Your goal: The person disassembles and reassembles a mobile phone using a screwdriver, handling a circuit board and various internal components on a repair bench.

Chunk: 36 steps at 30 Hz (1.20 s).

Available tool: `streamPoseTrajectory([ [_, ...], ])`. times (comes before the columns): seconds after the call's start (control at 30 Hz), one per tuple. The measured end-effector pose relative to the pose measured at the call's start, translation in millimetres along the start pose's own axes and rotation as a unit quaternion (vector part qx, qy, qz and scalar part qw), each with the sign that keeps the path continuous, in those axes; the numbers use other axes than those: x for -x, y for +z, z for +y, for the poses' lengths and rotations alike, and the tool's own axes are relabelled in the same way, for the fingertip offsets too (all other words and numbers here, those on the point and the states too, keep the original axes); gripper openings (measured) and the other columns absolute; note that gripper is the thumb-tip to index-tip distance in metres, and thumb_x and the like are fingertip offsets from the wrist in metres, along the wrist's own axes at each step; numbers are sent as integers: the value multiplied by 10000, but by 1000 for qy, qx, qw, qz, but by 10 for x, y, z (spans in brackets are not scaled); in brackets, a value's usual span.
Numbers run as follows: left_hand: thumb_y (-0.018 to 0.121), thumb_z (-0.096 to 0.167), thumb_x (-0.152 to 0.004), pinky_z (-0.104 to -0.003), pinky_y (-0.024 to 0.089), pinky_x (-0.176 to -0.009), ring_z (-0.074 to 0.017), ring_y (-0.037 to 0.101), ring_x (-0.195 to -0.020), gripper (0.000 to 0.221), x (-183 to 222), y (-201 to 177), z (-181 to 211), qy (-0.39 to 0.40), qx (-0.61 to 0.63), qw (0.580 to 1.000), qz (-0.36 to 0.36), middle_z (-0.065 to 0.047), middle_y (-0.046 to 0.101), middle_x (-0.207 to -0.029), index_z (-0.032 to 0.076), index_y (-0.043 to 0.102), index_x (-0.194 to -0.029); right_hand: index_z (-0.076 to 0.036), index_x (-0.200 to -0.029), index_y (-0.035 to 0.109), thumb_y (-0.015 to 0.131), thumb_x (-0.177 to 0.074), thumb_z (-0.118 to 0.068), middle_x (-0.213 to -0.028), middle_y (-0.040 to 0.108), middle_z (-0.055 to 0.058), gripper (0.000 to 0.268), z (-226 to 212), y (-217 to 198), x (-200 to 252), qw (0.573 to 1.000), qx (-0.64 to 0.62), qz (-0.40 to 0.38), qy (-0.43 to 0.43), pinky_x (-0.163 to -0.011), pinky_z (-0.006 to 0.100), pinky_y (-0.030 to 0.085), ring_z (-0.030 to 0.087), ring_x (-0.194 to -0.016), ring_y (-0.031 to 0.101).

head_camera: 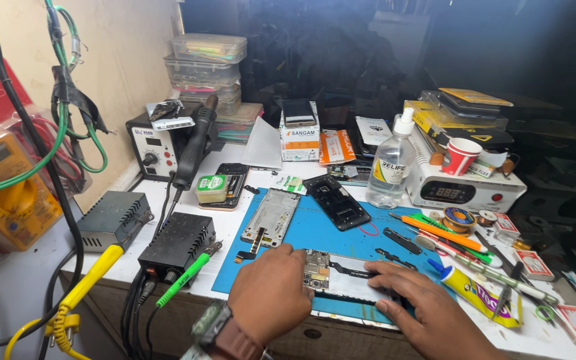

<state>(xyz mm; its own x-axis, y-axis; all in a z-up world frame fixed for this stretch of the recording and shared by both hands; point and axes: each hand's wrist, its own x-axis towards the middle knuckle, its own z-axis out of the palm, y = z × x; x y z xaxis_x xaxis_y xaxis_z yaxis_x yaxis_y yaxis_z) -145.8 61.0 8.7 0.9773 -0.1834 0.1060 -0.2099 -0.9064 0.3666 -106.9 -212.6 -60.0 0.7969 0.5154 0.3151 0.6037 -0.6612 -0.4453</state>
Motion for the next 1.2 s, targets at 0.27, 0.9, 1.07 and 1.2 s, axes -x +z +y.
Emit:
streamPoseTrajectory([
  [0.27,731,235,-827,-454,488,-924,-269,581,-1117,370,207,283,-211,5,60,998,18,-81,662,-1167,77,678,-1159,-118,-1150,744,698,-889,-287,-1403,680,30,314,104,70,-19,999,-24,1,31,-1101,390,429,222,-1330,539],
  [0.9,773,183,-785,-390,380,-1104,-277,483,-1359,651,-158,369,-319,109,196,974,25,-88,568,-1438,94,563,-1394,23,-1189,719,622,-890,-64,-1278,718,160,326,226,27,184,926,-288,199,142,-1126,391,410,231,-1328,619],
  [1.07,783,198,-789,-391,365,-1120,-271,464,-1378,660,-197,432,-379,102,197,975,24,-86,557,-1479,107,560,-1404,106,-1221,663,593,-912,1,-1253,725,244,334,368,43,228,868,-388,289,109,-1109,427,429,279,-1244,635],
  [1.2,790,180,-769,-383,376,-1120,-257,480,-1374,679,-219,429,-402,97,216,971,11,-74,562,-1482,131,563,-1407,121,-1235,630,579,-891,38,-1231,711,270,357,407,42,248,836,-432,319,112,-1099,444,437,288,-1242,637],
])
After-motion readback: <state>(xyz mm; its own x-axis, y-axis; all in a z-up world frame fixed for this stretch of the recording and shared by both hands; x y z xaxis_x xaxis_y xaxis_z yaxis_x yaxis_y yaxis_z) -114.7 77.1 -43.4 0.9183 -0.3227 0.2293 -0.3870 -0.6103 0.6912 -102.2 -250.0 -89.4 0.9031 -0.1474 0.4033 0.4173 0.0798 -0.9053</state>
